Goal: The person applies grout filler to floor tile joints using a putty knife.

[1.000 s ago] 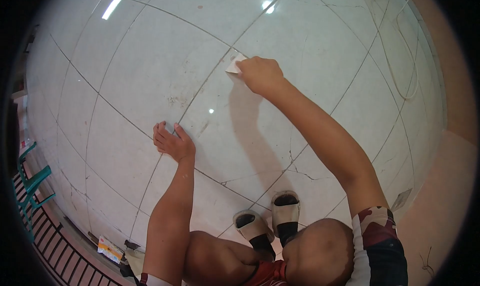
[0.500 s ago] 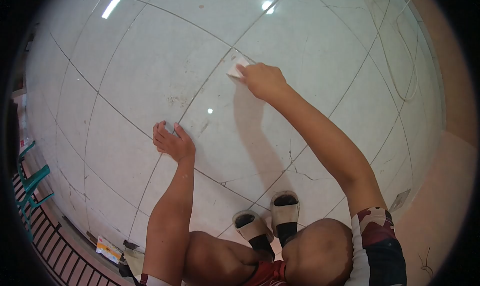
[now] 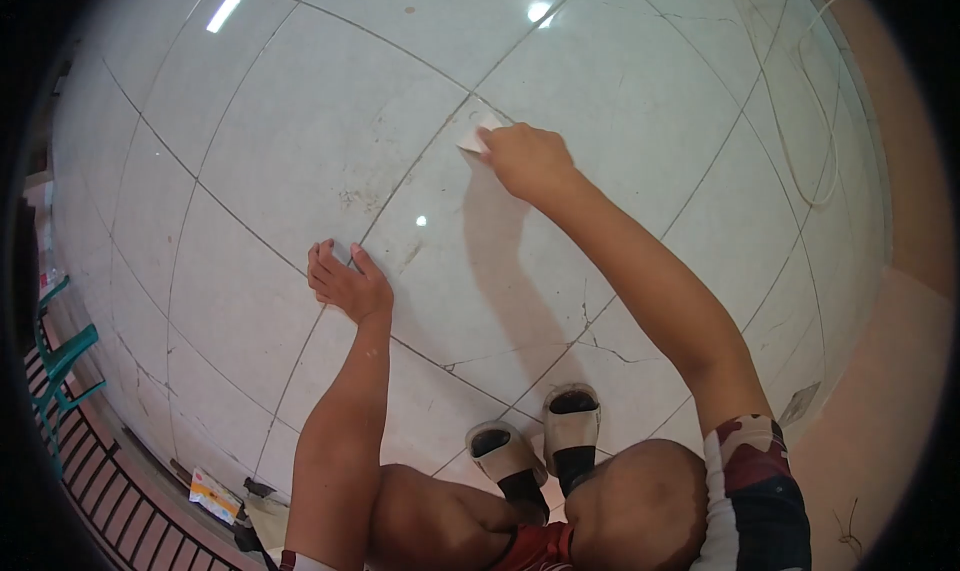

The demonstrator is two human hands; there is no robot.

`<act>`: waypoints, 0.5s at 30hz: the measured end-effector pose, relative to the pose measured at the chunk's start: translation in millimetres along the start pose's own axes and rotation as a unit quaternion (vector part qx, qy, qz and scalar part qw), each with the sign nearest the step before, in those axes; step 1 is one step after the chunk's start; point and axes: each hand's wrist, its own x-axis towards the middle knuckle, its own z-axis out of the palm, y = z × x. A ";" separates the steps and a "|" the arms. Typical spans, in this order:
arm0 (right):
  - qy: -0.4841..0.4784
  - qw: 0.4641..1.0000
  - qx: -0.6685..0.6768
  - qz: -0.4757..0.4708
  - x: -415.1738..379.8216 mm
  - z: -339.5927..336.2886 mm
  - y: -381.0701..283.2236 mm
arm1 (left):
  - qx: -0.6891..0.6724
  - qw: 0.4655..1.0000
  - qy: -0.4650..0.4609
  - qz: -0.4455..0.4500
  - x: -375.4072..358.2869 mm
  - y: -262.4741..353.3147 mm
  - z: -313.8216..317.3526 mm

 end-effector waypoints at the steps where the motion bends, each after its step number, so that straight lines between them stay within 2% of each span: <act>1: -0.010 1.000 -0.019 -0.007 -1.1 -5.6 2.0 | 0.002 1.000 0.001 -0.003 2.7 0.2 1.4; 3: -0.031 0.999 -0.032 -0.009 -9.1 -1.3 -1.9 | 0.000 1.000 0.000 0.008 0.3 -0.4 -1.8; 5: -0.018 0.999 0.025 0.037 2.2 -9.0 -6.4 | -0.002 1.000 0.004 0.005 2.6 0.6 2.1; 8: -0.043 0.998 -0.023 0.027 -7.4 -16.8 -6.3 | 0.002 1.000 -0.001 0.001 2.5 0.8 1.6; 15: -0.039 0.999 -0.003 0.020 1.4 -22.8 -8.0 | 0.002 1.000 0.002 0.005 0.3 0.4 -0.5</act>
